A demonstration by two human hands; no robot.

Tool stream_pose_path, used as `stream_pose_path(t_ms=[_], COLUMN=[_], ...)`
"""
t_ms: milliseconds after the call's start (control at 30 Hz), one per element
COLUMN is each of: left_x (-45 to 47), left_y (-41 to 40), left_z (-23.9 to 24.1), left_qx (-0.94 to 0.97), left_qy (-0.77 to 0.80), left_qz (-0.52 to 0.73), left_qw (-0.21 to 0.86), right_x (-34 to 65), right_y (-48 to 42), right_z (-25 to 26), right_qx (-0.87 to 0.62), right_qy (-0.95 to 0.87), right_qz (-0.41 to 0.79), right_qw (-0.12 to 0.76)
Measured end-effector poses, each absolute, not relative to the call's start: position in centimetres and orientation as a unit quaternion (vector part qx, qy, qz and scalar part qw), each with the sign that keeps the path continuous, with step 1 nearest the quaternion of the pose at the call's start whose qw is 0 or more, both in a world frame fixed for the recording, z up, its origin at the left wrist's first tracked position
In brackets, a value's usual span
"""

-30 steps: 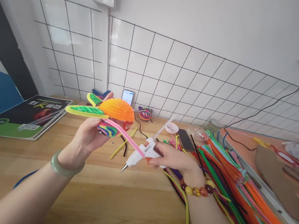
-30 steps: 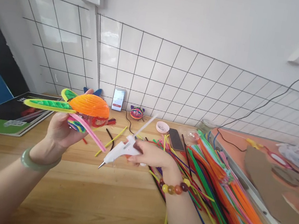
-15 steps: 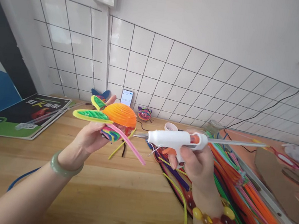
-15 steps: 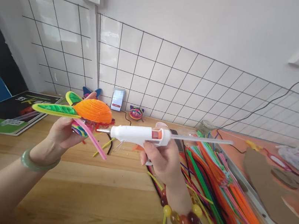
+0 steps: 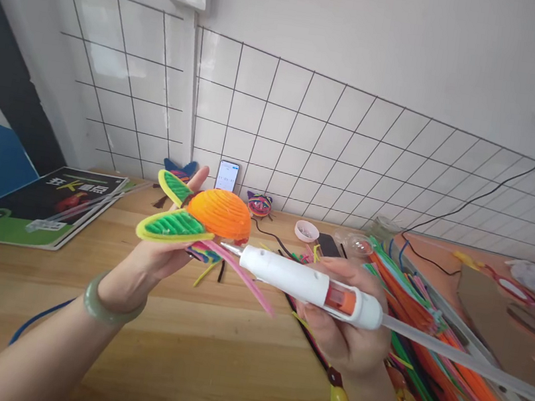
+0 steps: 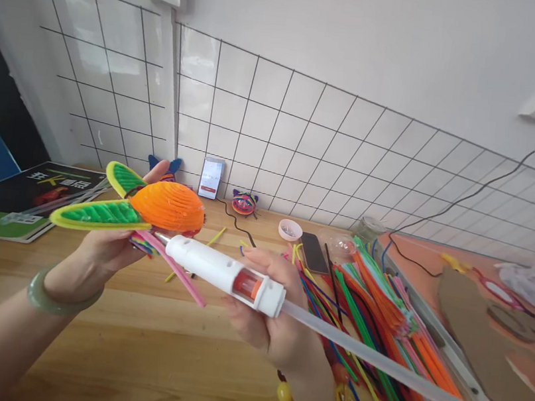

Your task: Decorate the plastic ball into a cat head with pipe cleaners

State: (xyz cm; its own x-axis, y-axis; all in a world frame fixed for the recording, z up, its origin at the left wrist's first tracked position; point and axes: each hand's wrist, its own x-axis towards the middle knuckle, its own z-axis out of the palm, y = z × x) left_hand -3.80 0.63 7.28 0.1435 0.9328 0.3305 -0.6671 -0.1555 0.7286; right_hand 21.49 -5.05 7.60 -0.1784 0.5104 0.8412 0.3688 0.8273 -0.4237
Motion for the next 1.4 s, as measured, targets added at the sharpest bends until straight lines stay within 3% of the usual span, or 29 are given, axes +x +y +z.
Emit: stream_pose_path(t_ms=[133, 467, 767, 1400], left_x=[-3.6, -3.2, -3.8, -3.9], left_y=[0.5, 0.1, 0.8, 1.0], left_z=[7.5, 8.4, 7.7, 7.0], left_qx=[0.428, 0.396, 0.419, 0.438], left_qy=[0.151, 0.188, 0.169, 0.178], left_qz=[0.624, 0.643, 0.621, 0.617], left_qw=[0.636, 0.628, 0.64, 0.629], right_x=[20.8, 20.8, 20.6, 21.0], right_y=[-5.4, -6.1, -5.3, -5.4], right_z=[8.8, 9.9, 9.3, 8.6], right_qx=[-0.273, -0.268, -0.195, -0.232], right_qy=[-0.784, -0.825, -0.818, -0.808], right_qz=[0.008, 0.049, 0.03, -0.022], right_qw=[0.557, 0.496, 0.54, 0.541])
